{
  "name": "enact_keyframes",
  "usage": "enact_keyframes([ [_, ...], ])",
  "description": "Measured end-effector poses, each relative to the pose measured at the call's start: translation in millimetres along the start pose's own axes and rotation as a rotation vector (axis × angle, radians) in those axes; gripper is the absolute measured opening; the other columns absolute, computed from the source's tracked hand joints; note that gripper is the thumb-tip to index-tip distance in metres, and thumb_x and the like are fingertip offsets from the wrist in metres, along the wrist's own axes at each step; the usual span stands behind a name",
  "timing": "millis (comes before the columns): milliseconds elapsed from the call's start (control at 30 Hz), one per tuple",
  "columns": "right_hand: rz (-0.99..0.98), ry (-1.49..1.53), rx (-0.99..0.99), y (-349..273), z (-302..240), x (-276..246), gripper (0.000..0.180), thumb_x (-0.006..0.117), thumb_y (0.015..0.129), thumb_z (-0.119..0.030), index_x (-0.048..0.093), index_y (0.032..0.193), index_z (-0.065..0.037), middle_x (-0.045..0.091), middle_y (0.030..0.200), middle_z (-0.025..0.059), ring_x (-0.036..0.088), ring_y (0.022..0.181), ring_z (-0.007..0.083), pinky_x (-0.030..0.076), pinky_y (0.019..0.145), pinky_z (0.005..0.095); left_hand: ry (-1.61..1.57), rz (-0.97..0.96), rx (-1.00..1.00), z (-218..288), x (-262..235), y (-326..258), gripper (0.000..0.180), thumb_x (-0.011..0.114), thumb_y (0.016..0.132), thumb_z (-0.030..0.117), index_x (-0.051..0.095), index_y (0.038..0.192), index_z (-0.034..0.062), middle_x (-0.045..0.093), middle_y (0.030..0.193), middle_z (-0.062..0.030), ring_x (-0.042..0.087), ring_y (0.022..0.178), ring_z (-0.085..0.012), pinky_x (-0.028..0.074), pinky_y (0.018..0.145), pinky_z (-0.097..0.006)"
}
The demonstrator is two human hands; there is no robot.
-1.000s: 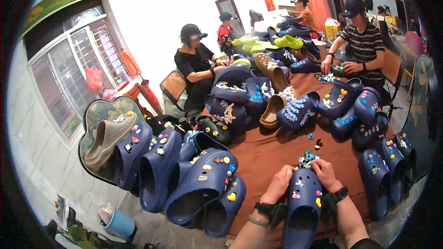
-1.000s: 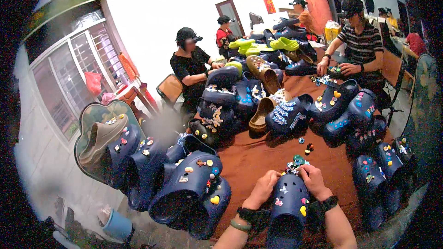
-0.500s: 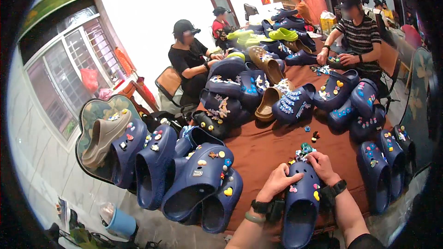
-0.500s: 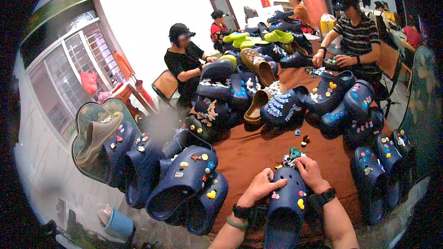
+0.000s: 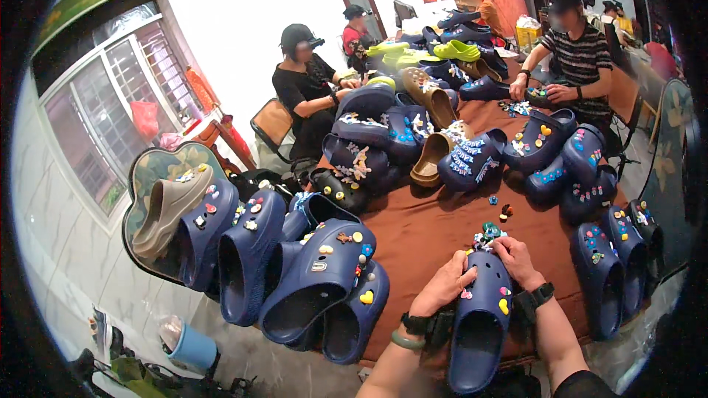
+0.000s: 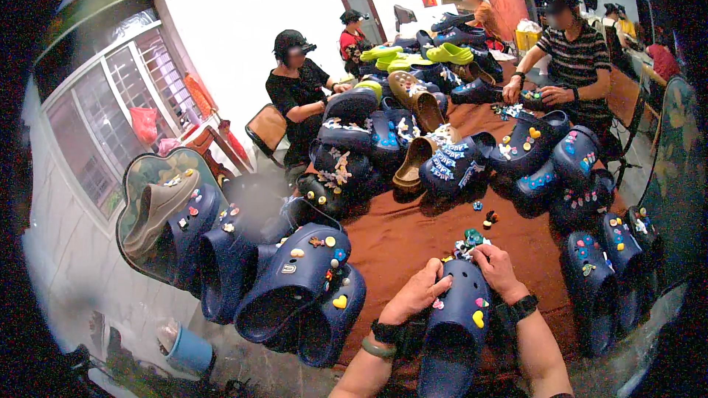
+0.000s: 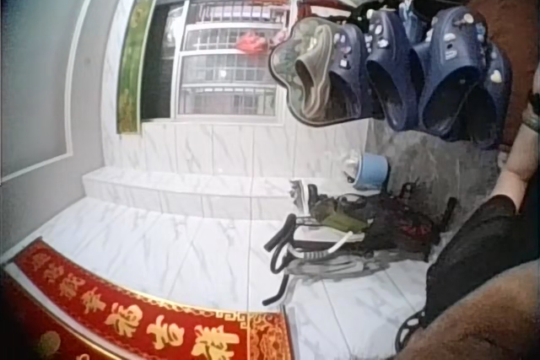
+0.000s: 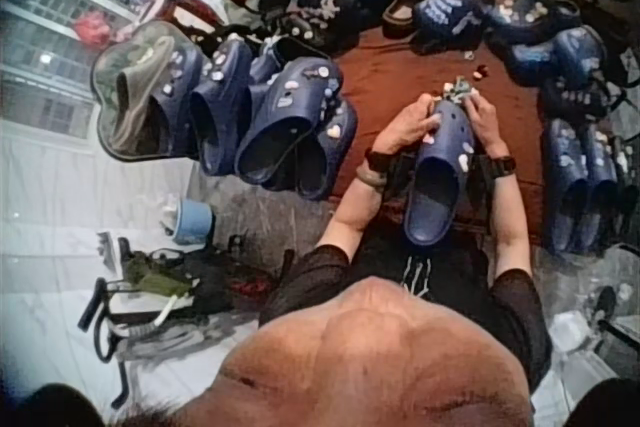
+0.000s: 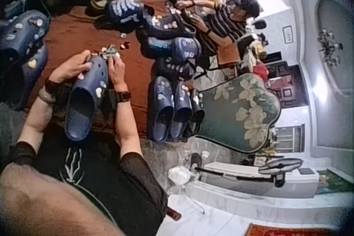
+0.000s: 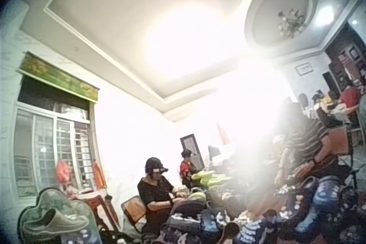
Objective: Apply decorative charms and stickers to blue clog-style shoes.
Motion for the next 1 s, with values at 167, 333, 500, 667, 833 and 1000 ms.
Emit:
enact_keyframes([
  [167, -0.030, 0.032, 0.031, 0.0, -4.7, -0.7, 0.018, 0.057, 0.090, -0.016, 0.066, 0.093, 0.000, 0.067, 0.085, 0.0151, 0.065, 0.077, 0.0240, 0.049, 0.068, 0.0326, -0.080, 0.041, 0.093, -10.1, 0.8, 0.0, 0.019, 0.044, 0.096, 0.023, 0.039, 0.093, 0.0040, 0.049, 0.079, -0.0178, 0.051, 0.073, -0.0343, 0.043, 0.068, -0.041],
  [333, -0.024, 0.043, 0.033, -0.1, -0.2, 0.4, 0.020, 0.057, 0.091, -0.017, 0.066, 0.094, 0.000, 0.067, 0.084, 0.0138, 0.065, 0.076, 0.0220, 0.049, 0.068, 0.0315, -0.070, 0.107, 0.039, -22.1, 3.7, 4.9, 0.021, 0.045, 0.097, 0.025, 0.042, 0.095, 0.0039, 0.051, 0.077, -0.0186, 0.053, 0.073, -0.0338, 0.044, 0.069, -0.041],
  [500, -0.016, 0.033, 0.004, -0.3, -0.3, -0.6, 0.019, 0.057, 0.091, -0.017, 0.066, 0.093, 0.000, 0.067, 0.081, 0.0125, 0.064, 0.074, 0.0198, 0.049, 0.067, 0.0300, -0.058, 0.096, -0.093, -24.2, 1.7, 5.9, 0.031, 0.052, 0.095, 0.032, 0.047, 0.085, 0.0029, 0.053, 0.076, -0.0140, 0.054, 0.071, -0.0230, 0.045, 0.067, -0.036],
  [667, -0.029, 0.033, 0.023, 0.3, 2.7, 0.5, 0.018, 0.057, 0.091, -0.015, 0.066, 0.094, 0.000, 0.067, 0.084, 0.0158, 0.065, 0.076, 0.0255, 0.049, 0.068, 0.0328, -0.150, 0.133, -0.139, -41.1, 3.4, 7.6, 0.030, 0.058, 0.093, 0.031, 0.051, 0.085, 0.0030, 0.054, 0.073, -0.0058, 0.053, 0.069, -0.0159, 0.045, 0.063, -0.031],
  [833, 0.002, 0.021, 0.002, 0.8, 4.7, -3.7, 0.019, 0.057, 0.091, -0.016, 0.066, 0.092, 0.001, 0.067, 0.078, 0.0104, 0.064, 0.072, 0.0167, 0.049, 0.066, 0.0284, -0.537, 0.113, -0.414, -50.8, 5.3, 6.5, 0.027, 0.059, 0.093, 0.031, 0.054, 0.086, 0.0048, 0.050, 0.067, -0.0001, 0.049, 0.062, -0.0085, 0.042, 0.052, -0.026],
  [1000, -0.017, 0.014, 0.005, 1.1, 1.4, -0.2, 0.018, 0.057, 0.090, -0.016, 0.066, 0.093, -0.001, 0.066, 0.084, 0.0167, 0.065, 0.077, 0.0276, 0.050, 0.069, 0.0342, -1.289, 0.248, -0.370, -72.5, 2.0, 3.9, 0.029, 0.057, 0.094, 0.035, 0.050, 0.079, 0.0107, 0.042, 0.066, 0.0029, 0.041, 0.054, -0.0069, 0.033, 0.044, -0.021],
])
Point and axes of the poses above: each hand's wrist, its own y-axis towards the middle knuckle, its own x-axis out of the palm, z = x × y, the point moved 8 cm from there along y, towards the middle knuckle
